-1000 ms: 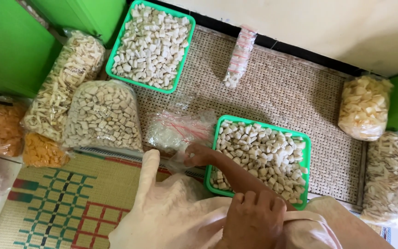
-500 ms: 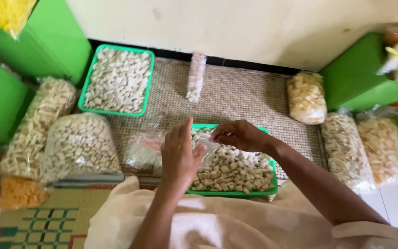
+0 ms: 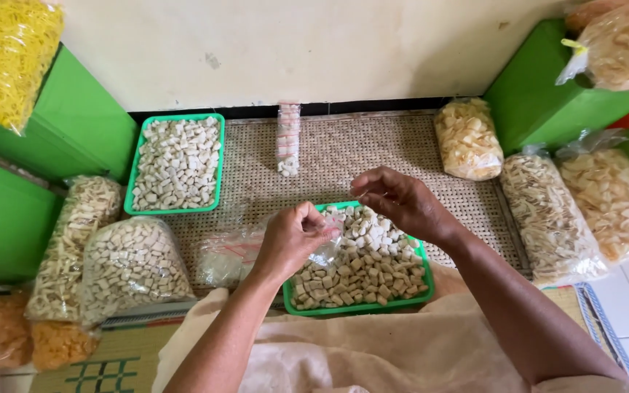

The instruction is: The person sits on a mat and repeatedly scoops small white food pieces from a green tray into small plastic bags, then places the filled bags on the mat. The workspace includes multiple trays and pre-filled bags of similar items.

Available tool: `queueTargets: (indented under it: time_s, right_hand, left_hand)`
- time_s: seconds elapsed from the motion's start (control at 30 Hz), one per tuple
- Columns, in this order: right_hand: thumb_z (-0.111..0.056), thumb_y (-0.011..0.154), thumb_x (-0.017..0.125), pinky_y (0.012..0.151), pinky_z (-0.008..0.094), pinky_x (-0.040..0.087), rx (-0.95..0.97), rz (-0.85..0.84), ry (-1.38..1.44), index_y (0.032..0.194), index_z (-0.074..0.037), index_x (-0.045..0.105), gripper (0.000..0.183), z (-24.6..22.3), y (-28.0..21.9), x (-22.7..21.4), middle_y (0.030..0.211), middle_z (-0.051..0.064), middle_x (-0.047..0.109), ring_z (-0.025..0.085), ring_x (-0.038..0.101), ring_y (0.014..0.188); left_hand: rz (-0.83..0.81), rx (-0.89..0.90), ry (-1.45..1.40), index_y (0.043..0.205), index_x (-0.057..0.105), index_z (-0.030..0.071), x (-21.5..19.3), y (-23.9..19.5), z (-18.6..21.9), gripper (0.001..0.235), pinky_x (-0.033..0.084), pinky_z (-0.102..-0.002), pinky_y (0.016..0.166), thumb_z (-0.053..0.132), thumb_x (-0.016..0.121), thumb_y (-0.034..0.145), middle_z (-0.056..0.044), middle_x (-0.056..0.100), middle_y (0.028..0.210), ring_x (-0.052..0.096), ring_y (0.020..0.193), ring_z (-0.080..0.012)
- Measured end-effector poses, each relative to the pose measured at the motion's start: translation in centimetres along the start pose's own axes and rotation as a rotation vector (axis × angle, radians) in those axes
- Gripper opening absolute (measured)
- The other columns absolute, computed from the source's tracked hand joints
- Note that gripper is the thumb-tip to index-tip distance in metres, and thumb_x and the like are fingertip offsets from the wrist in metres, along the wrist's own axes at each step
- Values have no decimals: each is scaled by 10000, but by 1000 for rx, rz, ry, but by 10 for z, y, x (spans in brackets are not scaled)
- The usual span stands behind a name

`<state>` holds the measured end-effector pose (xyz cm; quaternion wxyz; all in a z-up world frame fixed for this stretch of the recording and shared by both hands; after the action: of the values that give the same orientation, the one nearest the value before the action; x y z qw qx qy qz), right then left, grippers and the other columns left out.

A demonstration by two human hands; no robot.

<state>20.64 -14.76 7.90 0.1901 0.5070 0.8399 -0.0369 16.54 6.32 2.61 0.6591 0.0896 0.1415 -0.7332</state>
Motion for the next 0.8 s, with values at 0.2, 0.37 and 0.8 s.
queueTargets:
  time_s: [0.2,0.37,0.8]
  right_hand:
    - [-22,928,679,891,435,605,-113,-109,-43,1145,-73,725,228,-30,-10,-1,1219,141,723,276,706,1092]
    - [-21,897,706,895,463,597,-143,-194,-112,1119,-88,746,235,-25,-8,11,1207,140,724,322,709,1087]
    - [-147,919,723,870,494,583,-251,-106,-577,948,-138,669,61,-20,-1,12,1149,105,706,370,707,1066]
  left_hand:
    - [16,-27,-8,838,727,79,6,-5,23,213,538,-299,635,191,892,761,-73,729,710,661,683,-155]
    - [38,-22,-19,813,706,88,14,-5,24,237,513,-288,602,191,898,721,-42,671,638,629,635,-151]
    - [-239,15,-151,1086,728,49,8,0,29,348,608,-312,781,202,861,803,-122,789,886,713,796,-149]
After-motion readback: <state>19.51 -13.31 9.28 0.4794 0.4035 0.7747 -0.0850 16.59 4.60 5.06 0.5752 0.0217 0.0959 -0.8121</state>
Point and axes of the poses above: each hand's wrist, its own y-axis towards the middle knuckle, its own x-axis out of the palm, z = x × y, the point moved 5 cm from there along y, towards the middle knuckle
